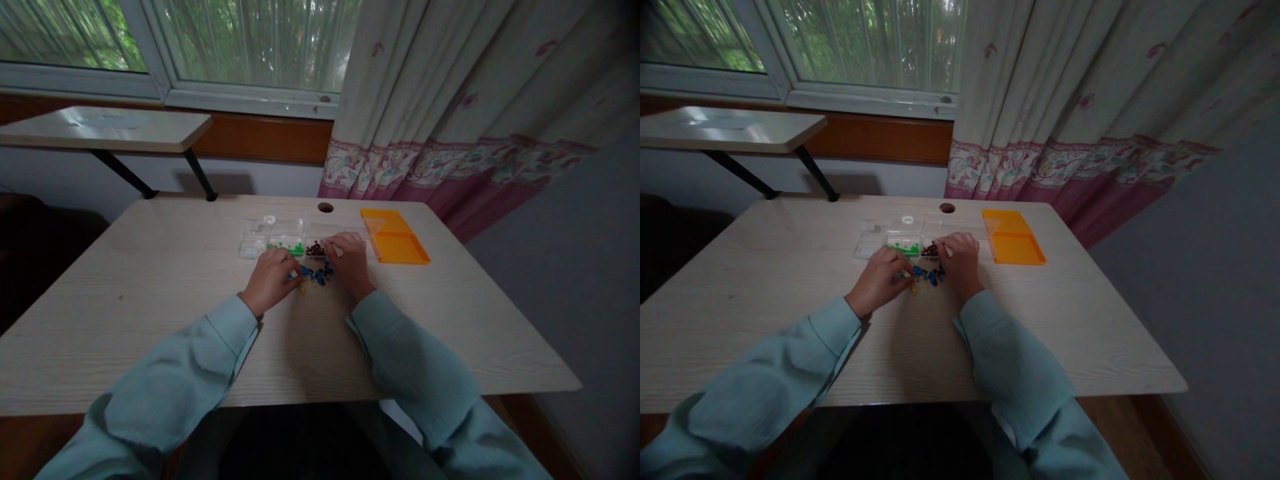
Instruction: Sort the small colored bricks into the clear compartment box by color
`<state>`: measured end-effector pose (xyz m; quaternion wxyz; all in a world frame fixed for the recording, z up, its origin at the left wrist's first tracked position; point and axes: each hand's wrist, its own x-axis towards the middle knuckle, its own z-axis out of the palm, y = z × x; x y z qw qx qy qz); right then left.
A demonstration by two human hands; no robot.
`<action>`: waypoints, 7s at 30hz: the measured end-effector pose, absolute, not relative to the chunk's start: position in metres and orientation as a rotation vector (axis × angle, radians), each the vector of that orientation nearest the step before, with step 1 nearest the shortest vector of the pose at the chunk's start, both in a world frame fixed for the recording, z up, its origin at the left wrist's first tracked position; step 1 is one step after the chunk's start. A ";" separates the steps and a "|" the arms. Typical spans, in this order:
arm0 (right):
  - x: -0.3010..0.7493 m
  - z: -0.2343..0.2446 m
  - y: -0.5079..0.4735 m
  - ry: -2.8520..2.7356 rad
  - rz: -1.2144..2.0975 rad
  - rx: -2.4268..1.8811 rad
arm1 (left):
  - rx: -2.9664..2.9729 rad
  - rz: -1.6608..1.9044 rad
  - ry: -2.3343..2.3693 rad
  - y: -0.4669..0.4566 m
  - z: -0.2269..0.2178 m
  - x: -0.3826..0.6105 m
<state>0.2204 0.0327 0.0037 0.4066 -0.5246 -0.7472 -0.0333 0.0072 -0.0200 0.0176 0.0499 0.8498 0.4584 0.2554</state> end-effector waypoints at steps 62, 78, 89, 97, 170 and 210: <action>0.186 0.015 0.003 -2.090 -0.011 -0.900 | 2.035 1.259 1.408 -0.014 0.017 0.008; 0.201 0.018 0.014 -2.062 0.080 -1.073 | 2.050 1.226 1.465 -0.013 0.015 0.006; 0.224 -0.001 0.036 -1.955 -0.033 -1.297 | 2.213 1.139 1.545 -0.009 0.011 0.000; 0.224 -0.002 0.037 -1.997 -0.058 -1.300 | 2.407 0.910 1.516 -0.015 0.013 0.002; 0.187 0.018 -0.001 -2.120 0.110 -1.000 | 1.283 1.211 1.091 -0.015 0.018 0.012; 0.229 0.001 0.039 -1.959 -0.058 -1.260 | 2.635 0.664 1.157 -0.019 0.016 0.002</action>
